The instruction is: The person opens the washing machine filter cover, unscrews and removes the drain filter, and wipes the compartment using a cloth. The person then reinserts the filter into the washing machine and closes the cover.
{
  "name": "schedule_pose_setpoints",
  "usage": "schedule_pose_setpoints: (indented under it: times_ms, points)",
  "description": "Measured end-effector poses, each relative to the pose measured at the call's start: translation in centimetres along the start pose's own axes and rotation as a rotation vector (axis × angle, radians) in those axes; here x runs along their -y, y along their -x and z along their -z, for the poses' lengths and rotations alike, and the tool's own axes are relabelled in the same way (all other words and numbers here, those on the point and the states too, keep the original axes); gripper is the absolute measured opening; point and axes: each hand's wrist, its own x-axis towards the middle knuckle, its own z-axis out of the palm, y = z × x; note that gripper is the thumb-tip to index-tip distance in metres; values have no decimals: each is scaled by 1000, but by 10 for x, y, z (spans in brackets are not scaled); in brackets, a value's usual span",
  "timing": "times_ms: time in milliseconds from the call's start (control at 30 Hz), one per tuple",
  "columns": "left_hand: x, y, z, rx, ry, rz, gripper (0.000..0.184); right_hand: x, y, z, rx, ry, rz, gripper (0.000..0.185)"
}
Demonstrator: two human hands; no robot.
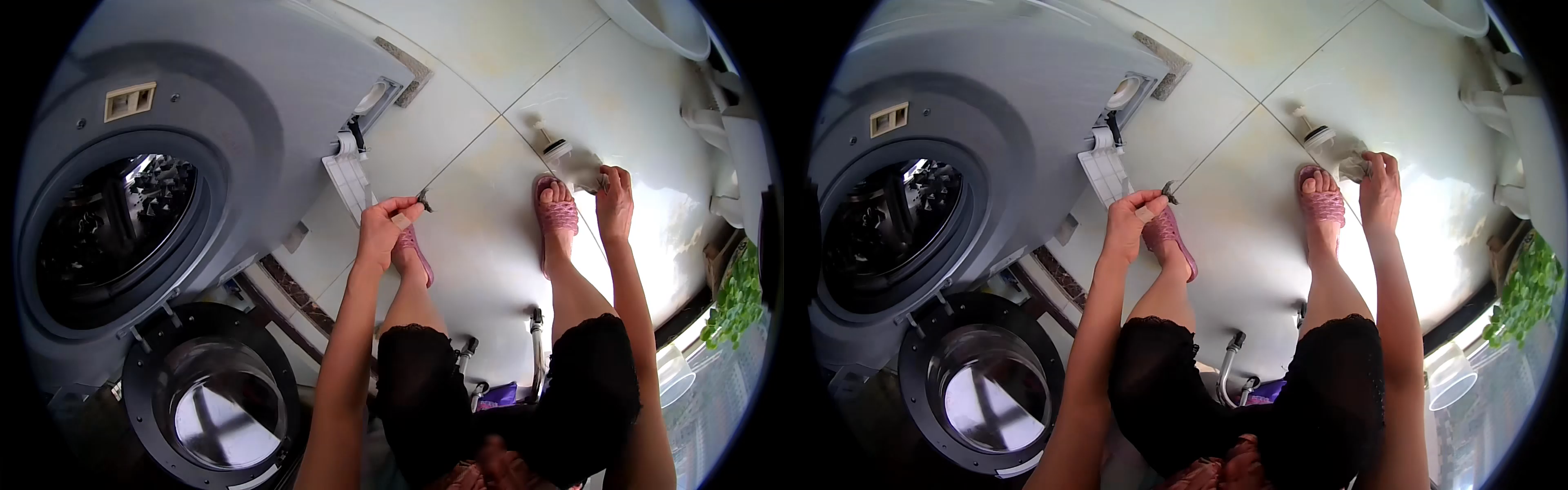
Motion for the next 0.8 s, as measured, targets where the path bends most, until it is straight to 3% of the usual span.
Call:
schedule_pose_setpoints:
  times_ms: [267, 467, 600, 667, 800]
  points:
    - [13, 103, 63, -49, 332, -132, 31, -7, 34, 97, -104, 0, 73, 36]
    - [50, 164, 94, -239, 307, -165, 27, -1, 32, 160, -124, 62, 211, 37]
    - [108, 185, 114, -446, 360, -76, 28, 40, 5, 190, -89, 123, 377, 41]
    - [162, 171, 120, -551, 538, -83, 23, 73, -12, 200, -122, 151, 519, 41]
    - [227, 192, 137, -777, 652, -8, 16, 167, -36, 215, -105, 100, 694, 39]
